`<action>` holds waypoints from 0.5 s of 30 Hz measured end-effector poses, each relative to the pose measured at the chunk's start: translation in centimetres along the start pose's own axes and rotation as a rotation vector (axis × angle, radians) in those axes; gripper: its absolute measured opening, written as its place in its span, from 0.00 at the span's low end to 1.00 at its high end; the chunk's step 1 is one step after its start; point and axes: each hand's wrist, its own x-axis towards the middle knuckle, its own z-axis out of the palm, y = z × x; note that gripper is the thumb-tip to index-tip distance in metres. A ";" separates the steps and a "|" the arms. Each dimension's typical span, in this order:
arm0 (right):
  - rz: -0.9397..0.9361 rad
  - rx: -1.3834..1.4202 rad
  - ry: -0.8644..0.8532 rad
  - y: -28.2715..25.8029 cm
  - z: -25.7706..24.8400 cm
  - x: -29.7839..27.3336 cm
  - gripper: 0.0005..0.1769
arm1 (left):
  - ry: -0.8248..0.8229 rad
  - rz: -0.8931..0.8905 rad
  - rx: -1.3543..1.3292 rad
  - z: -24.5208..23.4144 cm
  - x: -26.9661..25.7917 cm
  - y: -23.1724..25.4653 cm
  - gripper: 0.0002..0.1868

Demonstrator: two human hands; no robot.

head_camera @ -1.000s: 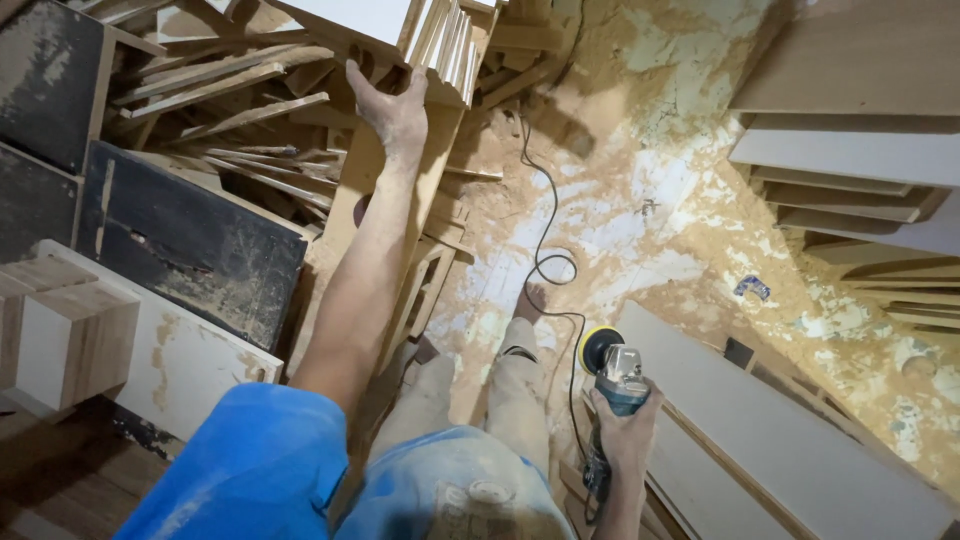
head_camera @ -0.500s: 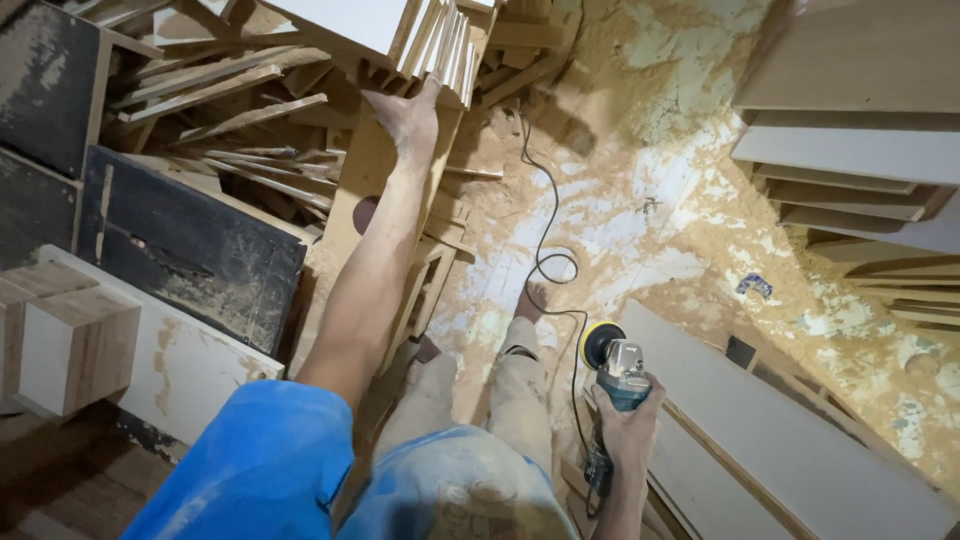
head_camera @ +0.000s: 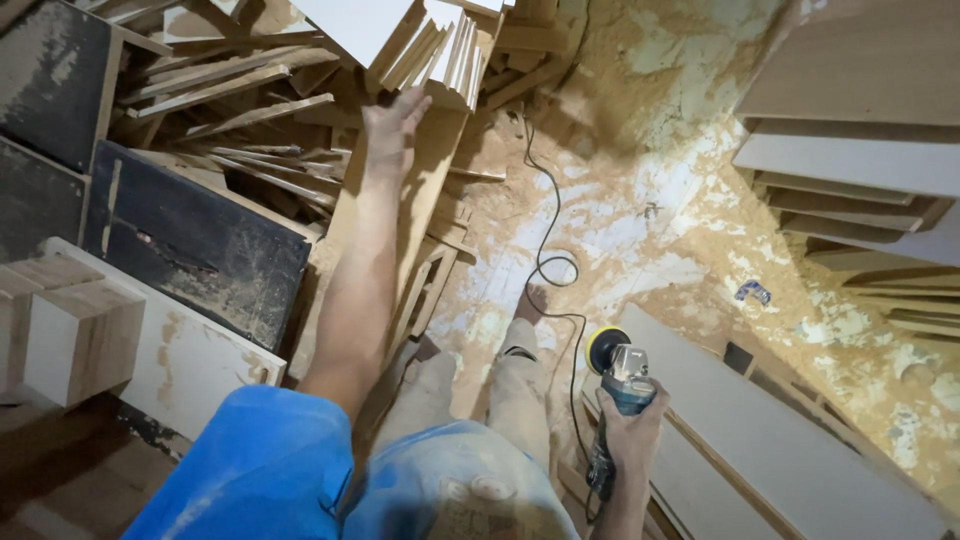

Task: Sanding small wooden blocks using a handheld power sander in a workshop environment.

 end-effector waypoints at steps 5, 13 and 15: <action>0.035 0.027 -0.001 -1.4 -0.5 -0.7 0.50 | 0.019 -0.108 -0.375 4.5 -3.1 9.7 0.93; -0.036 0.077 0.015 -0.2 -0.1 -1.6 0.51 | 0.144 -0.318 -0.062 4.9 -3.0 12.0 0.76; -0.050 0.077 0.021 0.7 0.0 -1.7 0.52 | 0.088 -0.366 -0.116 2.9 -3.9 11.8 0.62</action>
